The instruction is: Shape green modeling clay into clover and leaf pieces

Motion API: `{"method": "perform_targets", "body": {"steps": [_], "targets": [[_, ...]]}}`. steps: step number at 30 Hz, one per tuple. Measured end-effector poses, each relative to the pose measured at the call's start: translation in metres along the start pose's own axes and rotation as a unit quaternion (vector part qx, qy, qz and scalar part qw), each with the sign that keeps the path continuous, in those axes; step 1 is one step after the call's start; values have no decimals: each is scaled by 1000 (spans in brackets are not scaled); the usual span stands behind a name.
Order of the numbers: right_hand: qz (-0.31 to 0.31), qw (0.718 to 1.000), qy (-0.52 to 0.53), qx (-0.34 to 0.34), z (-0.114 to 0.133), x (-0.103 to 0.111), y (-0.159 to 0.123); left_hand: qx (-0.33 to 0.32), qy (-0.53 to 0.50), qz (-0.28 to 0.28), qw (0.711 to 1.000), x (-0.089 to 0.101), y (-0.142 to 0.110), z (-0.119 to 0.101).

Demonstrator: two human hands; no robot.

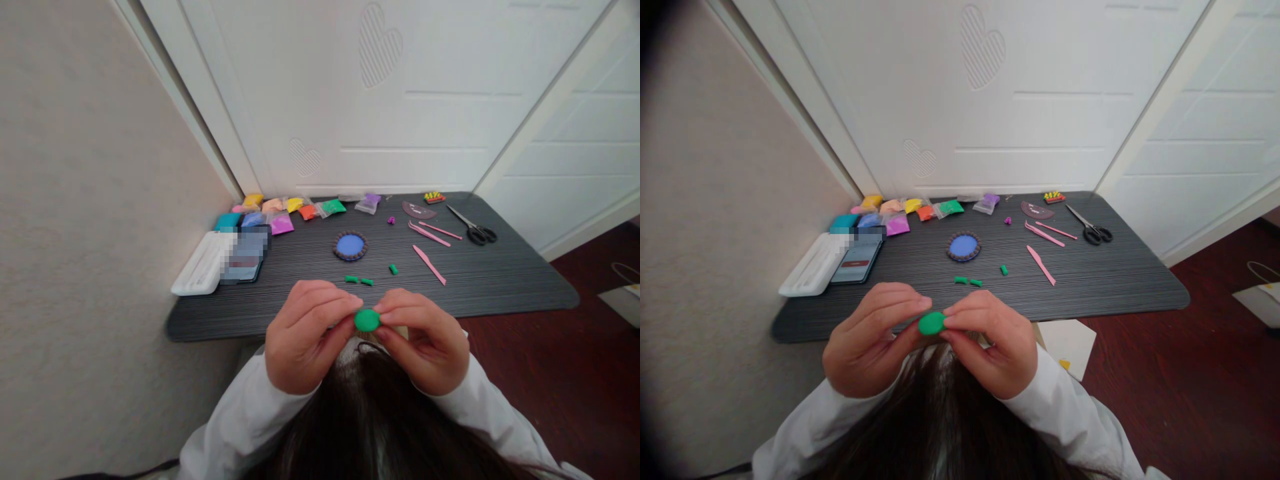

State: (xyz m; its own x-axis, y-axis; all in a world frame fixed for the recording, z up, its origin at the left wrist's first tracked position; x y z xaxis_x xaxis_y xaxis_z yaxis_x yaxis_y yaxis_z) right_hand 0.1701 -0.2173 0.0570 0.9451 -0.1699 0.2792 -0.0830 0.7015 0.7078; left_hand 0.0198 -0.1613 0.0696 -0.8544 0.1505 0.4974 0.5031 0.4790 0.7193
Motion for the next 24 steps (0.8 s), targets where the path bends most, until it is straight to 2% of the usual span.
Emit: {"method": "perform_targets", "body": {"steps": [3,5,7,10,13,16,19,24], "targets": [[9,999,-36,19,7,4,3,140,-90,49,985,1,0,1],[25,998,-59,29,10,5,5,224,-183,100,952,1,0,0],[38,996,-73,38,12,5,6,275,-272,131,913,-1,0,-2],[53,994,-82,47,12,5,6,322,-340,128,875,-5,0,-5],[53,996,-71,33,12,6,5,328,-335,119,875,-7,2,-7],[53,997,-36,-39,12,9,3,292,-320,126,892,-6,2,-8],[82,992,11,-98,12,10,2,255,-322,127,903,-4,2,-9],[81,989,49,-114,11,9,2,224,-329,102,912,-6,1,-9]]}}
Point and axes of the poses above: each hand's wrist, its own y-axis towards the middle knuckle, its own x-axis out of the back of the hand, z = x × y, the point moved 2 cm from there along y, towards the middle knuckle, and after that the axes turned 7 degrees about z, right-handed, at the moved point
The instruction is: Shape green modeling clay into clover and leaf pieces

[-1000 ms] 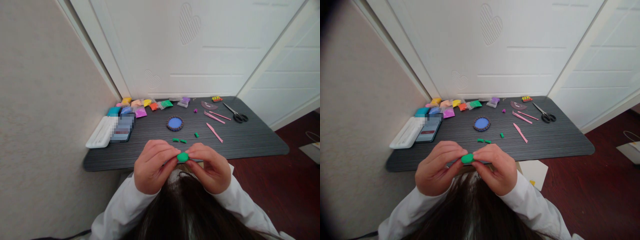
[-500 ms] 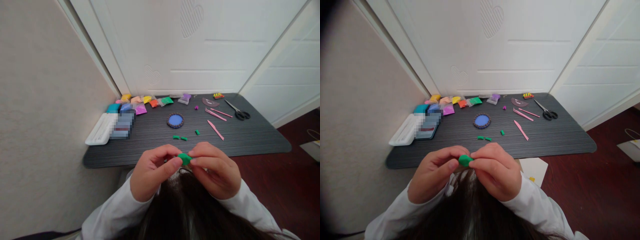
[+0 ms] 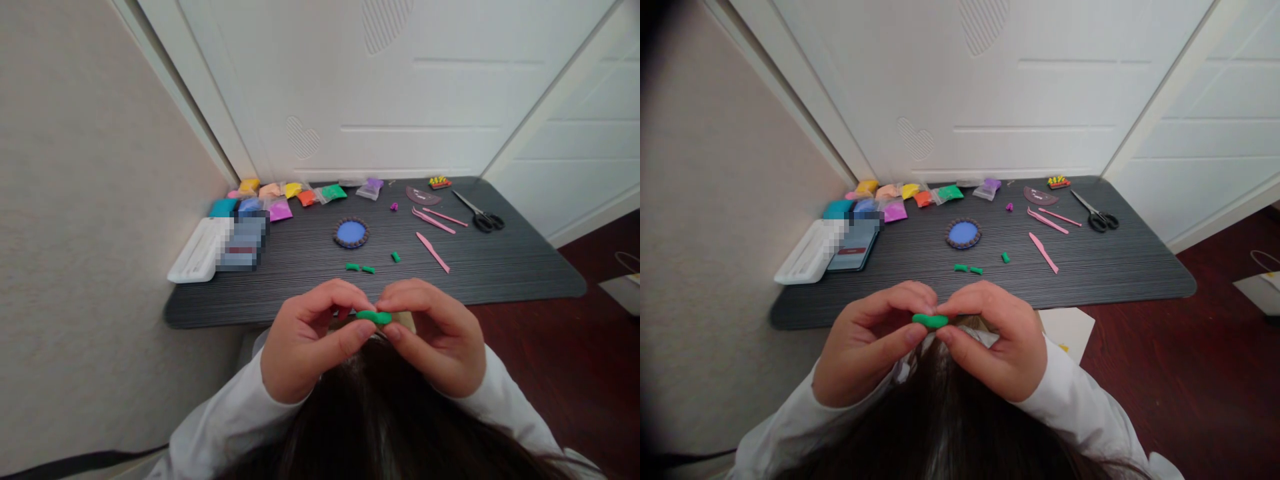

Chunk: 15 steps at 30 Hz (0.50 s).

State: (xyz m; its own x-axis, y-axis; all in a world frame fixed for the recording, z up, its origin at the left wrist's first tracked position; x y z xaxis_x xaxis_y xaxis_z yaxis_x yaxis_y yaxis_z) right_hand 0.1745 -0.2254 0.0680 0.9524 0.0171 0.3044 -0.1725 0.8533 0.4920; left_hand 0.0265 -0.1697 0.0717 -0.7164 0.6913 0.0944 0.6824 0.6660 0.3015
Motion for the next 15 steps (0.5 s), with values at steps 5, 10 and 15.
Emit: {"method": "perform_targets", "body": {"steps": [5,10,15], "targets": [[-10,1000,9,0,-2,-1,1,15,21,-7,1000,-3,-3,4],[-22,1000,2,-2,-4,-1,2,-10,84,-51,995,-2,-6,2],[-21,1000,6,-4,-5,0,2,-24,100,-26,994,0,-3,-1]]}}
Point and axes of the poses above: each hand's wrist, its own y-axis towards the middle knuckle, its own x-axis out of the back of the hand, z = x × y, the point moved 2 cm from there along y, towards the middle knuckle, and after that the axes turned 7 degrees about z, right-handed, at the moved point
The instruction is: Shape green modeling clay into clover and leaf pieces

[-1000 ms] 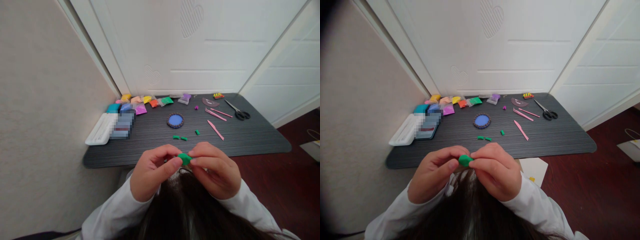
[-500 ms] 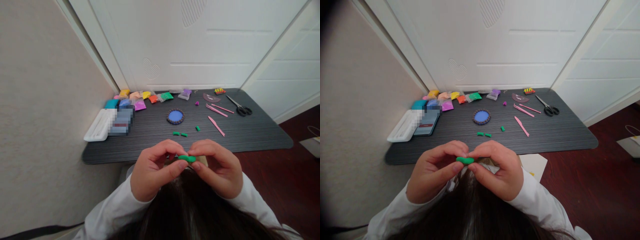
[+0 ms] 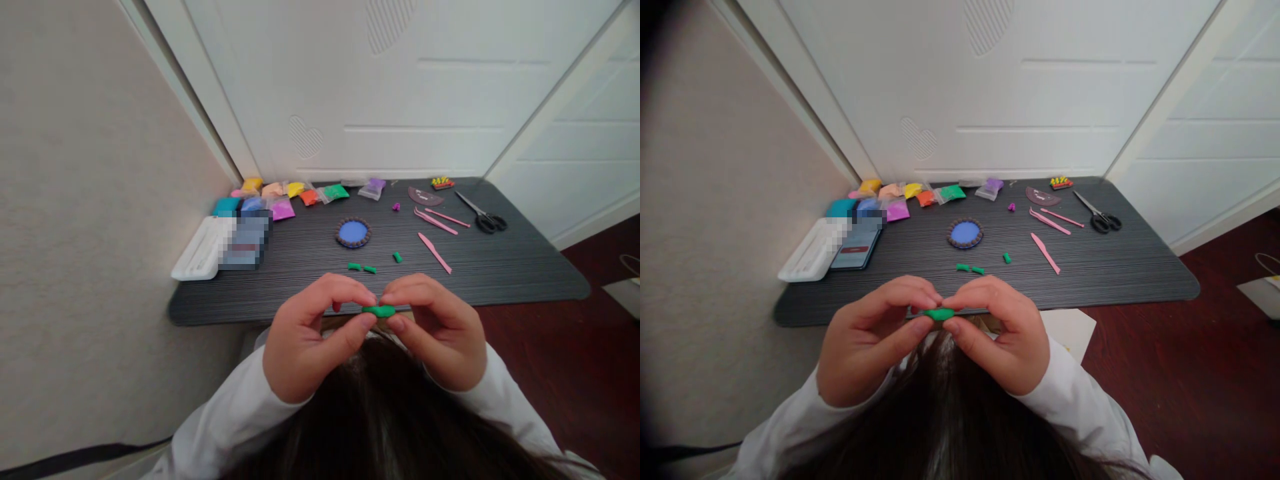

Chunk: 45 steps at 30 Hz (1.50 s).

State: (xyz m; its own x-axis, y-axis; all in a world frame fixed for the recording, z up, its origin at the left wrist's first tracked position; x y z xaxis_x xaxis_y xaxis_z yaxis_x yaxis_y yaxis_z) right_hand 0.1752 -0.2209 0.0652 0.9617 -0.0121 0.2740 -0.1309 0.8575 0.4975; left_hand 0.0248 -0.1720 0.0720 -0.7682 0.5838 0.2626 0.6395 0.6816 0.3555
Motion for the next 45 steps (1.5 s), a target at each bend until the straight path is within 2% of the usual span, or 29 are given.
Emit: {"method": "perform_targets", "body": {"steps": [6,10,22,30,39,45], "targets": [[7,999,28,-21,-3,-1,1,17,-35,23,999,1,3,2],[7,998,47,-38,-7,-3,1,29,-46,17,998,0,3,5],[17,999,22,-38,-8,-3,0,52,-23,30,998,2,5,8],[14,999,11,-29,-10,-4,1,47,-79,37,995,1,4,12],[14,999,14,-32,-10,-4,0,64,2,32,997,2,5,10],[-18,996,65,-52,-15,-6,0,23,30,-19,999,0,2,8]]}}
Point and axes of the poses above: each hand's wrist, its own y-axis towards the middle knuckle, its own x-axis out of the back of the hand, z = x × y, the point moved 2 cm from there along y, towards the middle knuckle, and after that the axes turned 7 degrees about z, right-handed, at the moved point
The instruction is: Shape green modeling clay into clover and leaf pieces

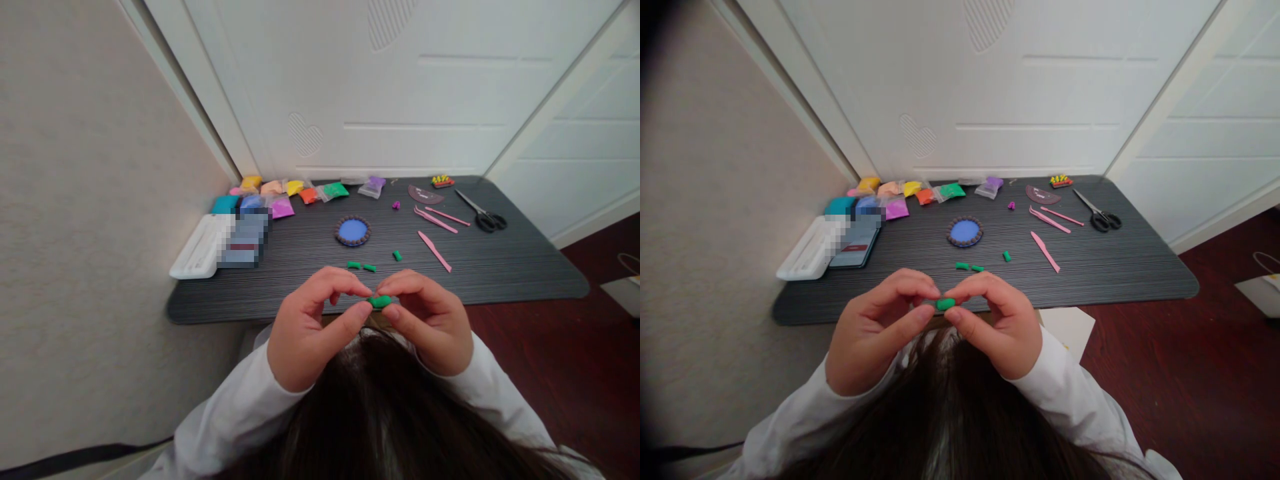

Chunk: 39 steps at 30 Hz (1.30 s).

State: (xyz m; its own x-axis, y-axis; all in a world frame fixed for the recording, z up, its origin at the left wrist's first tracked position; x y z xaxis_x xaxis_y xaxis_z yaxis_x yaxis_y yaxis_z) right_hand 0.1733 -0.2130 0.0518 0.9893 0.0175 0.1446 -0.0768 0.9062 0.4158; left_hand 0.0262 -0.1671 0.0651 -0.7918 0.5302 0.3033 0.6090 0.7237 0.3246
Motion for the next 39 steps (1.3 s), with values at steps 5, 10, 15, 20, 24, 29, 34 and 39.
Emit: {"method": "perform_targets", "body": {"steps": [5,10,15,20,24,29,34,39], "targets": [[-3,999,33,2,-1,0,1,-92,85,-56,991,0,-2,-5],[1,999,49,-1,-1,-1,2,-139,159,-81,974,0,-1,-10],[-1,999,50,-7,-1,-1,1,-148,165,-85,972,0,-1,-10],[16,999,34,5,0,-1,1,-70,55,-19,996,4,-1,-2],[24,999,16,13,0,0,2,-37,18,26,999,5,0,1],[26,1000,-9,14,-1,-1,2,-20,-4,38,999,4,3,2],[20,1000,-20,14,-1,-1,2,2,-18,37,999,2,5,5],[12,1000,-21,10,-3,-1,2,28,-60,37,997,1,4,9]]}}
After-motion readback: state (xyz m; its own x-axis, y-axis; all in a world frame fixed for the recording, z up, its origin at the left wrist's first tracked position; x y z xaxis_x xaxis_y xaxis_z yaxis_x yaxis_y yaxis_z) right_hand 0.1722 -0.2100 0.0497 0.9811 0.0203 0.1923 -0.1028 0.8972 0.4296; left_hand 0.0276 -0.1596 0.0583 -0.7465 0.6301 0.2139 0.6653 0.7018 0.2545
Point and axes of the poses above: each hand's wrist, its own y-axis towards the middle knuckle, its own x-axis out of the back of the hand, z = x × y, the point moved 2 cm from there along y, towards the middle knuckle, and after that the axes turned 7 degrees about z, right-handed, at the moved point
